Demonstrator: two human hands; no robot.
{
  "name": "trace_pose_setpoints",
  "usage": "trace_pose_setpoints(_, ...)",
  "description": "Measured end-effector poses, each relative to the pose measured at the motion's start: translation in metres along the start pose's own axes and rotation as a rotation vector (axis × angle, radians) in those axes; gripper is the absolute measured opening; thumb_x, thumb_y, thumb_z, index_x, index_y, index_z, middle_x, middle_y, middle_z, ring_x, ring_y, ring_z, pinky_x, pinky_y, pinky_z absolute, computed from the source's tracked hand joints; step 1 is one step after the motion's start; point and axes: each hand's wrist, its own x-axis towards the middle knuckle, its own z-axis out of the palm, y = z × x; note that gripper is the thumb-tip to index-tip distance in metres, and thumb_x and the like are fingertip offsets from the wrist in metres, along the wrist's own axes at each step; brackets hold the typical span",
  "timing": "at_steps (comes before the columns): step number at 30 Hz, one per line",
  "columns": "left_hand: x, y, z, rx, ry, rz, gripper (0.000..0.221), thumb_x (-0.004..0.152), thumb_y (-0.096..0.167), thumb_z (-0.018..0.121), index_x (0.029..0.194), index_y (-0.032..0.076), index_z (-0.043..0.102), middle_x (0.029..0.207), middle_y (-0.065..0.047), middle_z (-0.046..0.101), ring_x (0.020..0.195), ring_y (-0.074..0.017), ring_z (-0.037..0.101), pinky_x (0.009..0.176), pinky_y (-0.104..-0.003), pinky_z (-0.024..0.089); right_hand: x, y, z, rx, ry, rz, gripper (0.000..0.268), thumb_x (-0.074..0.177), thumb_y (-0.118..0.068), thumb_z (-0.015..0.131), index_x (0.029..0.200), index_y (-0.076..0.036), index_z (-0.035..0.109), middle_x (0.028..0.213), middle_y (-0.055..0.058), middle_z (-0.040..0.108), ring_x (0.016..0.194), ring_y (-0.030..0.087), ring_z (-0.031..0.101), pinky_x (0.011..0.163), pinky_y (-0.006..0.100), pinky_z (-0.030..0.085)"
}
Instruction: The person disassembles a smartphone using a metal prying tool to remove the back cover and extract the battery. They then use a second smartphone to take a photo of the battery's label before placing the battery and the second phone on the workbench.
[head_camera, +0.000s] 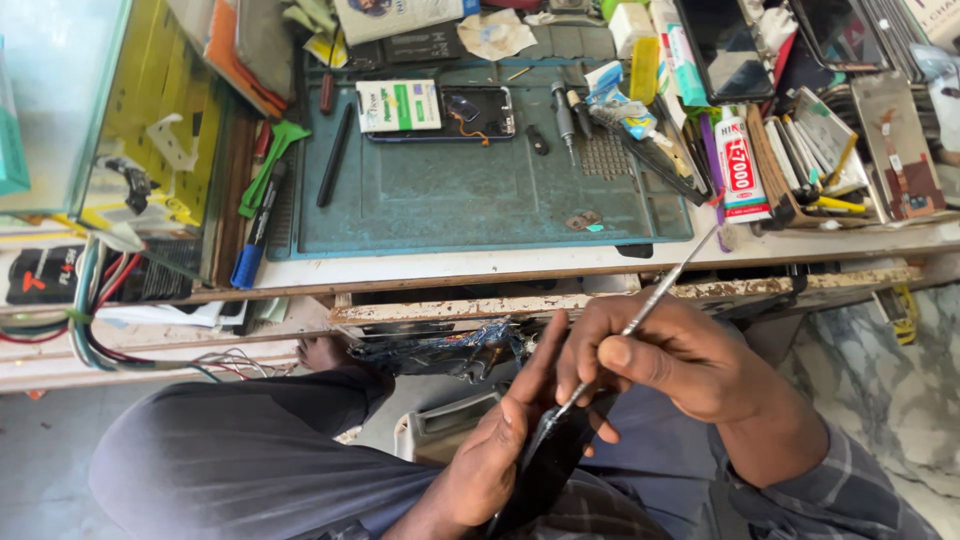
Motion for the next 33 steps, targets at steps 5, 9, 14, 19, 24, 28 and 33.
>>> trace_pose_setpoints(5, -0.006, -0.007, -0.001, -0.045, -0.013, 0.039, 0.102, 0.102, 0.075, 0.037, 0.166, 0.002, 0.005, 0.161, -0.022, 0.037, 0.133, -0.0272, 0.053, 0.113, -0.038, 0.043, -0.004, 0.016, -0.012, -0.026, 0.069, 0.019, 0.034, 0.110, -0.031, 0.053, 0.102, 0.001, 0.059, 0.100, 0.018, 0.072, 0.079, 0.022, 0.072, 0.063, 0.032, 0.058)
trace_pose_setpoints(9, -0.012, -0.012, -0.006, -0.004, -0.036, -0.032, 0.099, 0.104, 0.070, 0.040, 0.168, -0.002, 0.017, 0.161, -0.023, 0.044, 0.129, -0.0275, 0.057, 0.103, -0.037, 0.047, -0.002, 0.029, -0.024, -0.114, 0.036, -0.090, 0.032, 0.115, -0.031, 0.054, 0.104, -0.002, 0.059, 0.100, 0.016, 0.071, 0.096, 0.025, 0.070, 0.081, 0.034, 0.056)
trace_pose_setpoints(14, -0.016, -0.017, -0.009, 0.124, -0.026, -0.039, 0.083, 0.109, 0.060, 0.037, 0.163, -0.003, 0.028, 0.159, -0.020, 0.047, 0.122, -0.0240, 0.060, 0.097, -0.035, 0.051, 0.002, 0.037, -0.031, -0.006, 0.049, -0.029, 0.031, 0.109, -0.033, 0.056, 0.100, -0.003, 0.059, 0.094, 0.019, 0.073, 0.081, 0.020, 0.067, 0.062, 0.028, 0.053)
trace_pose_setpoints(19, -0.014, -0.015, -0.010, 0.103, -0.059, 0.008, 0.076, 0.113, 0.055, 0.036, 0.158, -0.006, 0.041, 0.152, -0.020, 0.049, 0.118, -0.0222, 0.060, 0.092, -0.033, 0.053, 0.008, 0.042, -0.035, 0.012, -0.020, -0.069, 0.031, 0.111, -0.034, 0.056, 0.100, -0.005, 0.058, 0.094, 0.020, 0.072, 0.082, 0.021, 0.069, 0.063, 0.029, 0.055)
trace_pose_setpoints(24, -0.013, -0.013, -0.010, 0.033, -0.058, -0.017, 0.075, 0.112, 0.054, 0.036, 0.154, -0.007, 0.043, 0.155, -0.018, 0.050, 0.114, -0.0212, 0.061, 0.089, -0.032, 0.052, 0.015, 0.048, -0.041, 0.053, -0.072, -0.067, 0.033, 0.111, -0.035, 0.057, 0.100, -0.004, 0.057, 0.094, 0.020, 0.072, 0.081, 0.021, 0.070, 0.066, 0.029, 0.057)
trace_pose_setpoints(28, -0.012, -0.014, -0.011, -0.035, -0.035, -0.055, 0.074, 0.110, 0.054, 0.038, 0.153, -0.006, 0.043, 0.154, -0.017, 0.051, 0.112, -0.0205, 0.061, 0.088, -0.032, 0.052, 0.021, 0.053, -0.044, 0.061, -0.088, -0.051, 0.033, 0.110, -0.035, 0.058, 0.099, -0.004, 0.058, 0.092, 0.020, 0.072, 0.080, 0.021, 0.070, 0.065, 0.028, 0.057)
trace_pose_setpoints(33, -0.011, -0.018, -0.013, -0.078, -0.024, -0.081, 0.076, 0.109, 0.055, 0.038, 0.155, -0.006, 0.040, 0.153, -0.018, 0.051, 0.112, -0.0207, 0.061, 0.087, -0.033, 0.053, 0.028, 0.060, -0.050, 0.074, -0.145, -0.061, 0.034, 0.110, -0.037, 0.057, 0.099, -0.005, 0.058, 0.093, 0.018, 0.072, 0.078, 0.019, 0.070, 0.061, 0.026, 0.054)
